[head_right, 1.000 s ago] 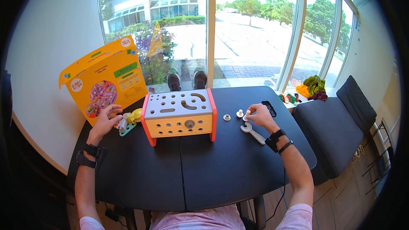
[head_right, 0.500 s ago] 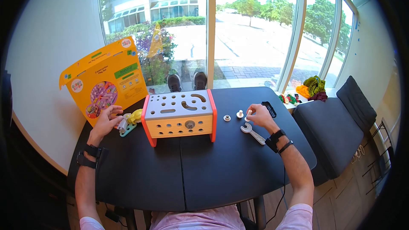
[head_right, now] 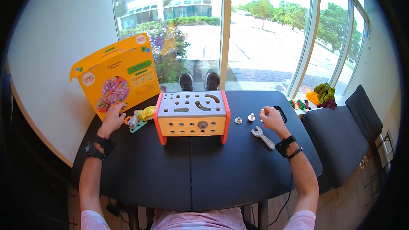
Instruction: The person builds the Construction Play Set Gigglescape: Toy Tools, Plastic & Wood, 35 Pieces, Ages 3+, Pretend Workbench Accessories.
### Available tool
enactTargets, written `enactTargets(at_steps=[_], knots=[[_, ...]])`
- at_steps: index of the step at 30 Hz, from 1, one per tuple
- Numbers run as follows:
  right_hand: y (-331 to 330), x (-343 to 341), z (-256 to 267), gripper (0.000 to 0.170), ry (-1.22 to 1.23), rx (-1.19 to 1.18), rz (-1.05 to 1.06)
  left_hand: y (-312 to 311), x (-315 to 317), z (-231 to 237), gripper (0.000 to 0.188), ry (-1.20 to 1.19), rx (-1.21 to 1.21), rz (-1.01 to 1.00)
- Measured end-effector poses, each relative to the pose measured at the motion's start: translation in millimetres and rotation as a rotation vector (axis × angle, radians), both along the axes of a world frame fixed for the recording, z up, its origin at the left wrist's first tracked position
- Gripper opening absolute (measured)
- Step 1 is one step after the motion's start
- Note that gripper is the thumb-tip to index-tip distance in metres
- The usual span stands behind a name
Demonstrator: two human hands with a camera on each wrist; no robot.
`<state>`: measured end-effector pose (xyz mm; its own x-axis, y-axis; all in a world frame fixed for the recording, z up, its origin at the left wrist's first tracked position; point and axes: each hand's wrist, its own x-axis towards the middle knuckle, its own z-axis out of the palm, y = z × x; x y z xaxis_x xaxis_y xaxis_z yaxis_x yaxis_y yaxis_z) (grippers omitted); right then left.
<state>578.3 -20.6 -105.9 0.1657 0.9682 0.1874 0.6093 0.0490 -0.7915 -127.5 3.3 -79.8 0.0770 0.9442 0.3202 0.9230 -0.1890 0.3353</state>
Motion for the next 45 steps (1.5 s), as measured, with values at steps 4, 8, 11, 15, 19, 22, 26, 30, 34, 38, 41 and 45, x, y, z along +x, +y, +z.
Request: enactTargets(at_steps=[4, 8, 11, 15, 19, 22, 26, 30, 34, 38, 41, 45], knots=[[0.9, 2.6, -1.1, 0.021, -0.087, 0.038, 0.030, 15.1, -25.3, -36.3, 0.045, 0.214, 0.034, -0.087], [-4.4, -1.5, 7.9, 0.021, -0.134, 0.036, 0.037, 21.7, -28.1, -48.7, 0.043, 0.082, -0.206, -0.069], [-8.7, -8.7, 15.0, 0.019, 0.010, 0.040, 0.062, 24.2, -37.3, -52.7, 0.043, 0.159, -0.147, -0.114], [-34.6, -37.0, 43.1, 0.018, 0.229, 0.045, 0.031, 17.9, -42.1, -41.8, 0.053, 0.120, -0.146, -0.037], [-44.6, -39.3, 54.7, 0.023, 0.266, 0.005, 0.121, -7.0, -41.2, -5.6, 0.050, -0.109, -0.142, 0.056], [-52.8, -40.2, 61.0, 0.027, 0.309, 0.011, 0.208, -9.3, -43.4, 1.7, 0.039, -0.325, -0.026, -0.034], [-77.7, -65.7, 85.5, 0.029, 0.302, 0.110, 0.325, -52.2, 15.2, 61.2, 0.034, -0.520, -0.040, -0.111], [-95.5, -87.0, 103.7, 0.030, 0.331, 0.095, 0.368, -80.1, 67.4, 84.9, 0.033, -0.568, -0.066, -0.264], [-114.7, -102.9, 116.7, 0.034, 0.432, 0.007, 0.462, -92.7, 104.8, 86.3, 0.028, -0.604, -0.008, -0.387], [-125.6, -107.6, 114.0, 0.035, 0.622, -0.058, 0.581, -106.1, 126.5, 95.3, 0.026, -0.464, 0.023, -0.459], [-131.7, -112.6, 113.9, 0.036, 0.642, -0.083, 0.588, -113.6, 141.3, 96.2, 0.024, -0.425, 0.016, -0.477], [-134.4, -124.2, 111.2, 0.034, 0.485, -0.045, 0.580, -108.2, 150.6, 85.6, 0.024, -0.463, 0.026, -0.526]])
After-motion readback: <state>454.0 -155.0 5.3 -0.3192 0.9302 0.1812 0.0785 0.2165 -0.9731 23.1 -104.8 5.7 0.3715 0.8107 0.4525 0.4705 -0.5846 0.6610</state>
